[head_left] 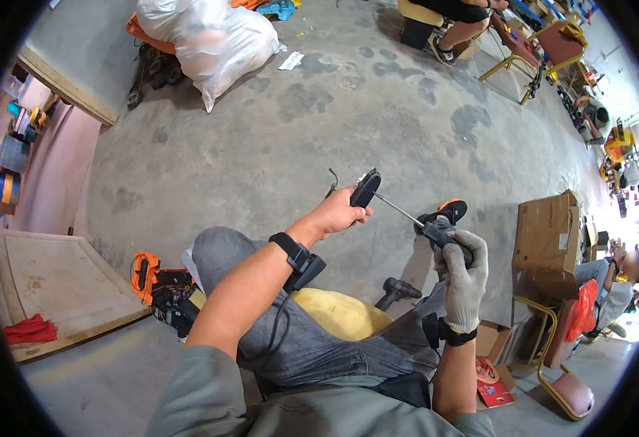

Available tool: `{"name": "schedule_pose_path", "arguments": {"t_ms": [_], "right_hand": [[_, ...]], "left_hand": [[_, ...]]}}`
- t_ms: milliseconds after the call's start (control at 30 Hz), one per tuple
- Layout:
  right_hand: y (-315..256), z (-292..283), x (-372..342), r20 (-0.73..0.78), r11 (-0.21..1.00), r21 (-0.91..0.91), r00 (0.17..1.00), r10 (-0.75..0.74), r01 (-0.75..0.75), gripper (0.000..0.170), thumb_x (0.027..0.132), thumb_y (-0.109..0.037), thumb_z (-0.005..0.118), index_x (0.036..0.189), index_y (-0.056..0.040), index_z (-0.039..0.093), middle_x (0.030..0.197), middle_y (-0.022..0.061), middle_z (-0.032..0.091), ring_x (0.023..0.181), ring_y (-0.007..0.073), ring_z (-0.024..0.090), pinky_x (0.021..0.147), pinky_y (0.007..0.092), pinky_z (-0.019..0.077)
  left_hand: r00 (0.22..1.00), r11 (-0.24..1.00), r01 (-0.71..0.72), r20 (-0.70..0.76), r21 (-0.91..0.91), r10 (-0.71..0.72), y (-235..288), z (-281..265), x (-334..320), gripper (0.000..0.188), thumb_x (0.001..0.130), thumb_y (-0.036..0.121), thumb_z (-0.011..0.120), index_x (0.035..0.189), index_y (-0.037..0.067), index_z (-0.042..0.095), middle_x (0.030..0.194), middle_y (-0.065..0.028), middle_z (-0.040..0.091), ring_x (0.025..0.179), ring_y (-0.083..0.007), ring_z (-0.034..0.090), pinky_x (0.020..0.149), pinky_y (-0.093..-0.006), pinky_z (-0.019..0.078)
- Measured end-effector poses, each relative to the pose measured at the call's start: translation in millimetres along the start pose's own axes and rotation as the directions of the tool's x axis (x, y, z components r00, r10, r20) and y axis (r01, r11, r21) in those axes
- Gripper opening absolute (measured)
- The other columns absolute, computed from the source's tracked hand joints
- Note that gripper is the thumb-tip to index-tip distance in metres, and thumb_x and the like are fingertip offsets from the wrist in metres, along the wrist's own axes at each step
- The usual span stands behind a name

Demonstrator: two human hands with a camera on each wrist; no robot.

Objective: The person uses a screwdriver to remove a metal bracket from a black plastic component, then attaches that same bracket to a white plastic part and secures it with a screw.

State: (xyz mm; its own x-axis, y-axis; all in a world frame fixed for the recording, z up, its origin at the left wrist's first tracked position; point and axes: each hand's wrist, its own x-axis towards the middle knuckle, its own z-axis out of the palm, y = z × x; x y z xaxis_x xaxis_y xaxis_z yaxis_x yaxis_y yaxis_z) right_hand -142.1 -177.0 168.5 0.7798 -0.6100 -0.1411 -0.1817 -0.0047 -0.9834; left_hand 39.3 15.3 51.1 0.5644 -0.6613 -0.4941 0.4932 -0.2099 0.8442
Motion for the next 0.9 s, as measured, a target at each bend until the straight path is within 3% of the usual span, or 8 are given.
{"name": "schedule_pose_path", "arguments": {"t_ms": [267,533,900], "right_hand": [[-3.7,8.2,1.8,0.032,0.999,-0.032,0.999,-0.009,0.01,0.017,0.094,-0.004,0.064,0.111,-0.0013,0.061,0.087,0.0077,0.065,0.073,0.0118,0.062,0.067,0.0267,0.0521],[-2.2,9.7,3.5,0.041,0.998,-0.055,0.999,-0.01,0.012,0.016,0.094,-0.005,0.063,0.11,-0.0018,0.061,0.087,0.0079,0.066,0.073,0.0121,0.063,0.067,0.027,0.053],[-6.5,14.3,2.2,0.022,0.997,-0.072,1.0,0.009,-0.007,0.018,0.093,-0.006,0.064,0.111,-0.0023,0.06,0.088,0.0081,0.066,0.075,0.0125,0.064,0.069,0.0271,0.0536]], "left_hand": [[1.0,0.995,-0.025,0.008,0.096,0.024,-5.4,1.0,2.4,0.045,0.092,0.001,0.058,0.135,-0.003,0.047,0.103,-0.0064,0.067,0.09,-0.0129,0.063,0.083,-0.0297,0.0513],[0.999,0.99,-0.019,-0.037,0.142,0.024,-4.9,4.9,1.0,0.026,0.092,0.002,0.059,0.118,0.0,0.057,0.099,-0.0038,0.065,0.091,-0.0128,0.061,0.085,-0.0309,0.0487],[0.994,0.973,-0.093,-0.033,0.209,0.102,-8.6,6.8,1.7,0.033,0.091,0.002,0.059,0.123,0.0,0.055,0.099,-0.0026,0.064,0.092,-0.0132,0.059,0.087,-0.0308,0.047]]}}
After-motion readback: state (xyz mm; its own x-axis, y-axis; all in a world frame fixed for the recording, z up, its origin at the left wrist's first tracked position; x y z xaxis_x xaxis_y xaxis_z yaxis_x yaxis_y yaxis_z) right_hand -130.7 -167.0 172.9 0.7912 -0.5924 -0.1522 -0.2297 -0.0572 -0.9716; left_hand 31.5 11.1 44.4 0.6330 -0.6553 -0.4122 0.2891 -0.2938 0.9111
